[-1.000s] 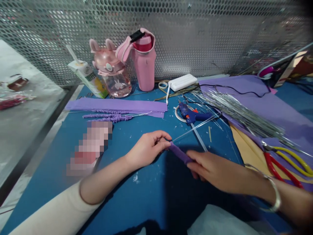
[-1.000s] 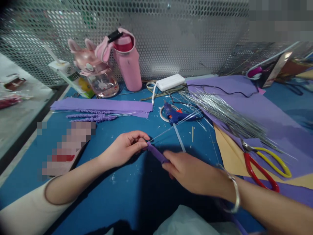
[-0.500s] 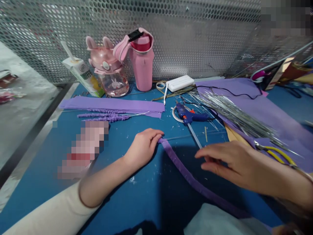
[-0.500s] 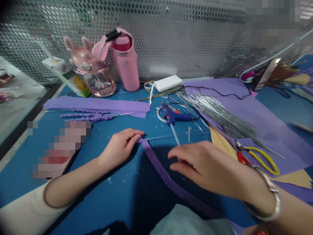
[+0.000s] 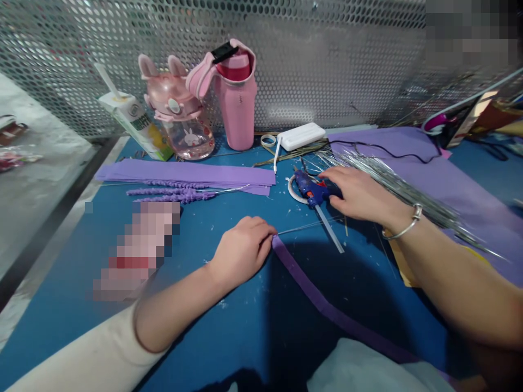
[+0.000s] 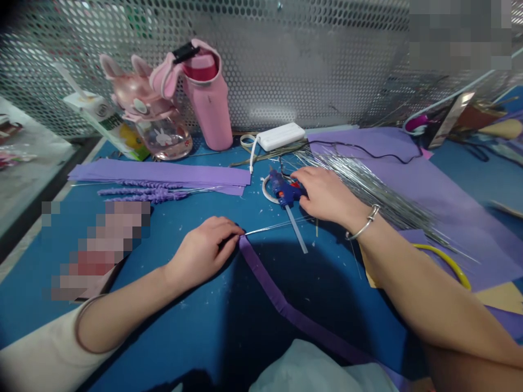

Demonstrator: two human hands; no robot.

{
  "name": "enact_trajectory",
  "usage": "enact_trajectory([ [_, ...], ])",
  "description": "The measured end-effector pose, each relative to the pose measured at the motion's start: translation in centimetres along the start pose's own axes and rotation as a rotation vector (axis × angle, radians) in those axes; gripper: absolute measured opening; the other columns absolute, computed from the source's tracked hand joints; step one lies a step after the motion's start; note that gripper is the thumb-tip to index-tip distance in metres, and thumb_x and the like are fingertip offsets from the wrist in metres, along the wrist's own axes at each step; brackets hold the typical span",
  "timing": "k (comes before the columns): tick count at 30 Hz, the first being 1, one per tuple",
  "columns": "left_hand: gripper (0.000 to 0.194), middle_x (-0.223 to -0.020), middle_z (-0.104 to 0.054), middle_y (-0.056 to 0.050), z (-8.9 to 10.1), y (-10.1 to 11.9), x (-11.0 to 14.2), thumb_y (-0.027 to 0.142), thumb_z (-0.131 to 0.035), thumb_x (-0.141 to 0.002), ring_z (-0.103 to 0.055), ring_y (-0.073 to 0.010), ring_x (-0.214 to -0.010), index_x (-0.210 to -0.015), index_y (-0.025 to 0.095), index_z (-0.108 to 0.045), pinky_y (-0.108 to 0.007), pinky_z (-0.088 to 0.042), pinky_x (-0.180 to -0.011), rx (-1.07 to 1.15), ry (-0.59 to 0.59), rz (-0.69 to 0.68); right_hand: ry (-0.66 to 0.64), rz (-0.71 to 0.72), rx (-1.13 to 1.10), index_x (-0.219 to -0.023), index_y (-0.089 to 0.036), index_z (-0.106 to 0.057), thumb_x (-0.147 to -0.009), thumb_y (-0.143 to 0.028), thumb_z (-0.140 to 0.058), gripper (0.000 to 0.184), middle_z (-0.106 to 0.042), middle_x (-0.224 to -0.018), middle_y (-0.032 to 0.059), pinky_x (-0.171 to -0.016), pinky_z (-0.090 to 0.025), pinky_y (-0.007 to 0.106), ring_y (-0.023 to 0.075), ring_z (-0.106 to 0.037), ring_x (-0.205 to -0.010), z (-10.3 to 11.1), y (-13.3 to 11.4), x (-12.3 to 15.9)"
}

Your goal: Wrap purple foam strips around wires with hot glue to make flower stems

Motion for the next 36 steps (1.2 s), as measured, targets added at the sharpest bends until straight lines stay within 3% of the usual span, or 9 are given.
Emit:
enact_trajectory([
  [5,0.025,-0.094,-0.062,-0.005,-0.3,-0.1,0.1,0.022,-0.044,-0.092,-0.056,-0.0185,-0.092,-0.099,0.021,-0.067,-0.031,-0.048,-0.079,-0.012,-0.029,-0.017,0.112,0.115,0.018,-0.119,-0.016,-0.059,-0.078,-0.013,-0.049,0.042,-0.051,-0.129,0.0147,-0.093,-0.038,0.05,0.0338,-0.048,-0.114,1.2,-2.7,0.1],
  [9,0.024,-0.088,-0.058,-0.005,-0.2,-0.4,0.2,0.022,-0.045,-0.091,-0.055,-0.0178,-0.086,-0.099,0.023,-0.069,-0.028,-0.047,-0.072,-0.022,-0.024,0.004,0.215,0.097,-0.047,-0.113,-0.018,-0.059,-0.082,-0.012,-0.045,0.035,-0.054,-0.12,0.0129,-0.093,-0.039,0.045,0.0299,-0.05,-0.11,2.7,-3.6,0.8],
  [13,0.025,-0.085,-0.058,-0.005,-0.4,-0.3,0.1,0.023,-0.045,-0.092,-0.056,-0.0175,-0.083,-0.1,0.022,-0.068,-0.028,-0.047,-0.072,-0.03,-0.047,0.001,0.104,-0.053,-0.074,-0.104,-0.016,-0.059,-0.081,-0.012,-0.044,0.028,-0.06,-0.1,0.0116,-0.078,-0.048,0.037,0.0252,-0.059,-0.09,1.1,-1.1,1.0],
  [16,0.026,-0.09,-0.059,-0.005,-0.3,-0.1,0.0,0.023,-0.043,-0.092,-0.056,-0.0182,-0.087,-0.101,0.023,-0.068,-0.029,-0.048,-0.073,-0.052,-0.059,-0.022,0.104,-0.167,-0.007,-0.108,-0.013,-0.059,-0.074,-0.007,-0.046,0.036,-0.058,-0.108,0.0156,-0.086,-0.047,0.042,0.0303,-0.057,-0.101,0.4,1.7,1.3],
  [19,0.027,-0.099,-0.059,-0.006,-0.4,0.3,-0.1,0.021,-0.042,-0.092,-0.055,-0.0191,-0.094,-0.101,0.022,-0.067,-0.03,-0.048,-0.078,-0.054,-0.083,-0.058,0.036,-0.064,-0.101,-0.122,-0.014,-0.052,-0.068,-0.004,-0.049,0.054,-0.053,-0.125,0.0137,-0.1,-0.041,0.042,0.0292,-0.05,-0.117,-0.5,1.5,1.1],
  [22,0.027,-0.1,-0.061,-0.005,-0.5,0.7,0.0,0.019,-0.042,-0.09,-0.055,-0.0192,-0.095,-0.1,0.021,-0.067,-0.031,-0.048,-0.08,-0.046,-0.109,-0.096,-0.04,0.027,-0.228,-0.13,-0.019,-0.045,-0.07,-0.01,-0.054,0.061,-0.05,-0.131,0.0101,-0.102,-0.04,0.04,0.0267,-0.048,-0.12,-1.4,0.2,0.8],
  [28,0.029,-0.099,-0.061,-0.005,-0.2,1.3,0.0,0.018,-0.043,-0.087,-0.054,-0.0203,-0.094,-0.101,0.02,-0.067,-0.033,-0.048,-0.08,-0.056,-0.13,-0.119,0.039,-0.047,-0.27,-0.118,-0.014,-0.055,-0.084,-0.024,-0.053,0.036,-0.056,-0.116,0.0131,-0.099,-0.041,0.04,0.0265,-0.054,-0.11,-1.9,1.1,0.1],
  [36,0.029,-0.095,-0.06,-0.006,-0.1,1.3,0.0,0.02,-0.041,-0.088,-0.054,-0.0203,-0.092,-0.099,0.02,-0.069,-0.033,-0.048,-0.078,-0.074,-0.108,-0.112,0.288,-0.189,-0.324,-0.132,-0.016,-0.041,-0.086,-0.022,-0.047,0.047,-0.054,-0.128,0.0146,-0.099,-0.04,0.046,0.0287,-0.051,-0.117,0.0,3.5,0.6],
])
Point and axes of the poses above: each hand's wrist, its own x-axis away from the middle knuckle, its own z-axis out of the back of the hand, y = z × x, the point moved 9 cm from there along -x, towards the middle knuckle
